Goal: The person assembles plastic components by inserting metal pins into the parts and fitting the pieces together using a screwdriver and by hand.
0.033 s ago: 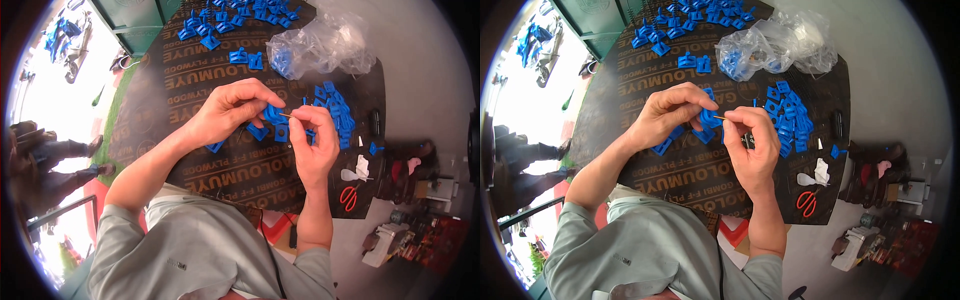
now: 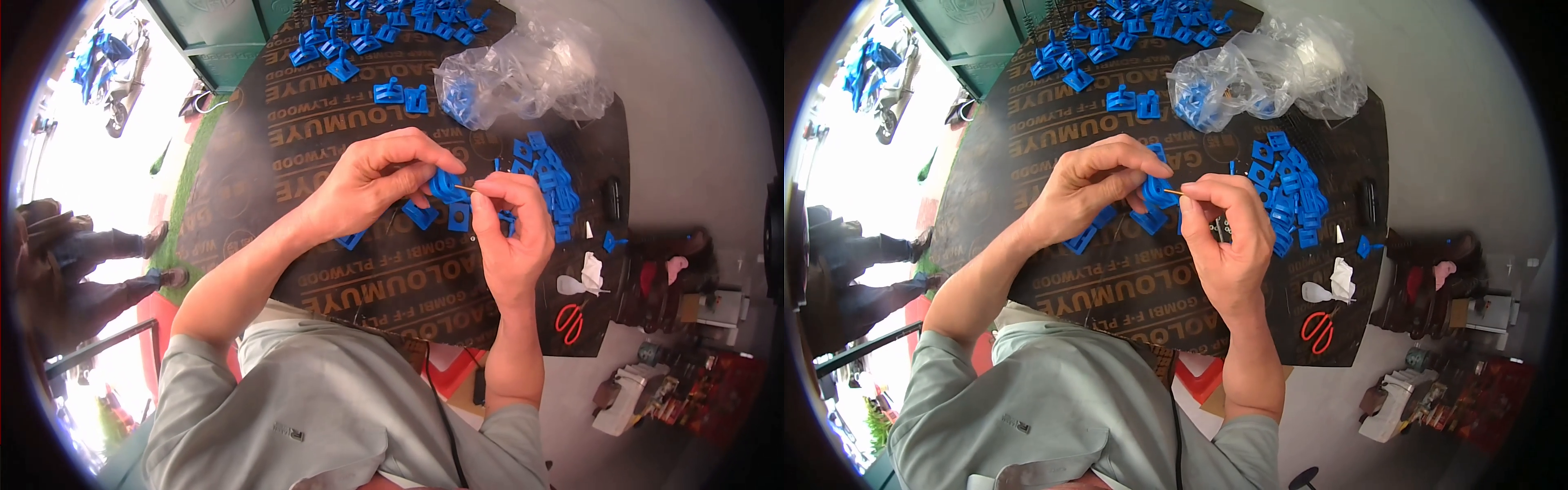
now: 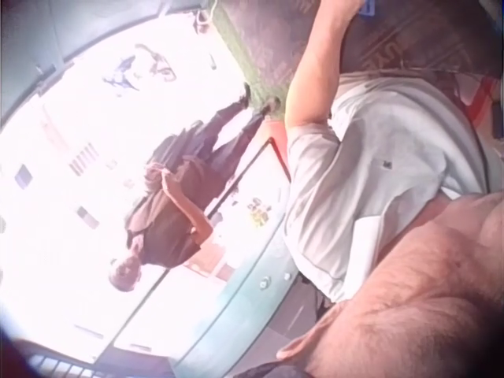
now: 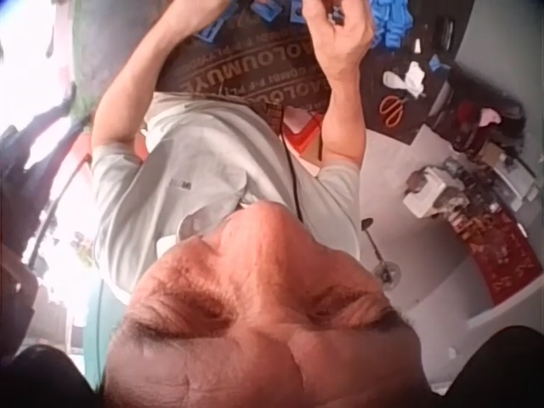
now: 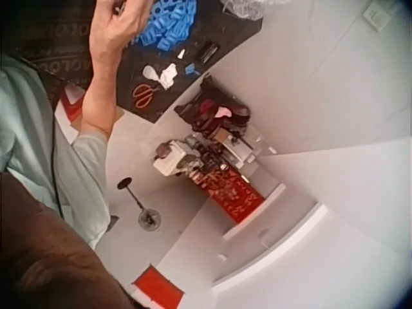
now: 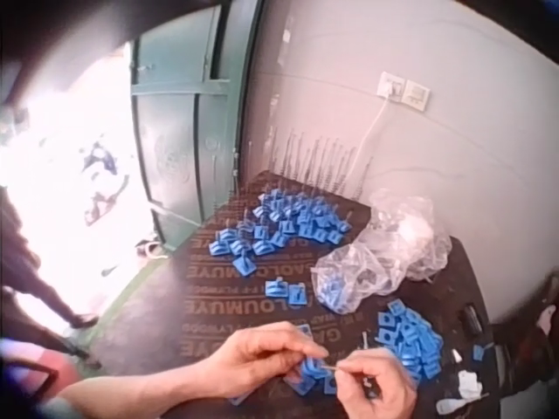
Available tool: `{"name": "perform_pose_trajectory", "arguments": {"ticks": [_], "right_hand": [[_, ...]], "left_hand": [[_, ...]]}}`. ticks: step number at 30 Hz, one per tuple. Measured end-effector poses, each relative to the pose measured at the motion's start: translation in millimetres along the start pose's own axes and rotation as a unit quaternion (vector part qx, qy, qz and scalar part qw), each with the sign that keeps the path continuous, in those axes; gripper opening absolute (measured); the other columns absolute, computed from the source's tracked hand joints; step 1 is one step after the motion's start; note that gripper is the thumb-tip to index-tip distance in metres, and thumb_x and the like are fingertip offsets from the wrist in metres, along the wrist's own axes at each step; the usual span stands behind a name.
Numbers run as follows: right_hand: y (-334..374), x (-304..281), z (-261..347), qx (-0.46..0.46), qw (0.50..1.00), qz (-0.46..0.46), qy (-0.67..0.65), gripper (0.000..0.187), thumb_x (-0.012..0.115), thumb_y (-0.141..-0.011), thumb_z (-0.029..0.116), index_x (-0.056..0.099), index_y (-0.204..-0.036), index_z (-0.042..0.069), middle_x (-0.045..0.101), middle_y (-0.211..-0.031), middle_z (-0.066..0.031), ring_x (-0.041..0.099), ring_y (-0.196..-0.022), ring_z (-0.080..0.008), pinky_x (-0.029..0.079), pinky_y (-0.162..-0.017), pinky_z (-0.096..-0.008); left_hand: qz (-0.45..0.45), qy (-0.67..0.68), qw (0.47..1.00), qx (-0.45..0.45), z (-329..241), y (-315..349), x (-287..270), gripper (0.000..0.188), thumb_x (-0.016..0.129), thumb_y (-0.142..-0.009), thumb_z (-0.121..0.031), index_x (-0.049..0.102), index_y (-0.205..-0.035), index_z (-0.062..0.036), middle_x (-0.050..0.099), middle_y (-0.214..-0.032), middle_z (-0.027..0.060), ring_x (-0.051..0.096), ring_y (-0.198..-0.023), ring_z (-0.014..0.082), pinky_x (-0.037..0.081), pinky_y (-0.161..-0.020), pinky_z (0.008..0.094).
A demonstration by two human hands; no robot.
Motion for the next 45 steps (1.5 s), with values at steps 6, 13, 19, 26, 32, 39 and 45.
{"name": "perform_pose_trajectory", "arguments": {"ticks": [6,13,19,26,32,39,45], "right_hand": [[-1,-1,6,-0.039,0.999,0.003,0.027,0.021,0.077,-0.092,-0.011,0.075,-0.109,0.001,0.073,-0.104,-0.0086,0.067,-0.078,-0.0114,0.054,-0.065,-0.0255],[-2,-1,13,-0.068,0.996,0.002,0.061,0.025,0.08,-0.088,-0.011,0.076,-0.107,0.004,0.074,-0.101,-0.0073,0.066,-0.077,-0.0127,0.054,-0.063,-0.0261],[-1,2,11,-0.083,0.993,0.002,0.085,0.026,0.082,-0.086,-0.011,0.078,-0.106,0.005,0.074,-0.101,-0.0069,0.067,-0.078,-0.0141,0.053,-0.061,-0.0269],[0,4,4,-0.055,0.997,0.012,0.051,0.025,0.082,-0.087,-0.011,0.077,-0.106,0.004,0.074,-0.101,-0.0068,0.068,-0.077,-0.0127,0.054,-0.062,-0.0264],[2,9,-3,0.004,0.999,0.028,0.018,0.02,0.08,-0.09,-0.01,0.077,-0.105,0.003,0.074,-0.101,-0.0059,0.067,-0.077,-0.0094,0.054,-0.066,-0.0251],[6,11,-15,0.054,0.998,0.02,-0.02,0.014,0.08,-0.092,-0.006,0.075,-0.103,0.001,0.073,-0.102,-0.0051,0.066,-0.079,-0.009,0.053,-0.068,-0.024],[7,17,-20,0.075,0.994,0.067,-0.038,0.019,0.082,-0.092,-0.002,0.077,-0.11,0.002,0.071,-0.112,-0.0068,0.067,-0.091,-0.0113,0.054,-0.073,-0.0254]], "left_hand": [[-0.02,-0.023,0.999,-0.017,2,1,1,0.027,0.059,-0.111,-0.004,0.07,-0.136,-0.0028,0.067,-0.13,0.0058,0.07,-0.106,0.0122,0.063,-0.091,0.0296],[-0.022,-0.016,0.999,-0.022,2,1,2,0.031,0.062,-0.111,-0.006,0.067,-0.14,-0.0024,0.069,-0.132,0.0057,0.07,-0.107,0.0109,0.062,-0.092,0.0294],[-0.016,0.004,0.998,-0.066,9,1,2,0.031,0.065,-0.109,-0.007,0.067,-0.14,-0.0016,0.073,-0.118,0.0039,0.07,-0.096,0.0094,0.062,-0.086,0.0284],[-0.016,0.06,0.993,-0.104,24,-1,3,0.031,0.064,-0.108,-0.006,0.066,-0.138,0.002,0.074,-0.112,0.0061,0.071,-0.088,0.0096,0.063,-0.083,0.0286],[-0.011,0.097,0.988,-0.116,26,0,3,0.032,0.064,-0.107,-0.006,0.065,-0.138,0.0021,0.075,-0.109,0.0062,0.072,-0.087,0.011,0.063,-0.08,0.0285],[-0.025,0.104,0.985,-0.136,26,1,3,0.029,0.065,-0.108,-0.009,0.067,-0.135,0.0016,0.075,-0.106,0.006,0.072,-0.084,0.0116,0.063,-0.079,0.0286],[-0.04,0.125,0.98,-0.15,28,2,-2,0.028,0.066,-0.108,-0.013,0.068,-0.132,-0.0005,0.073,-0.099,0.0049,0.072,-0.079,0.0111,0.063,-0.076,0.0285]]}}
Point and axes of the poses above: each hand's wrist, its own y-axis away from the middle knuckle, its own x-axis out of the palm, z = x × y, the point moved 8 cm from there along -y, towards the middle knuckle
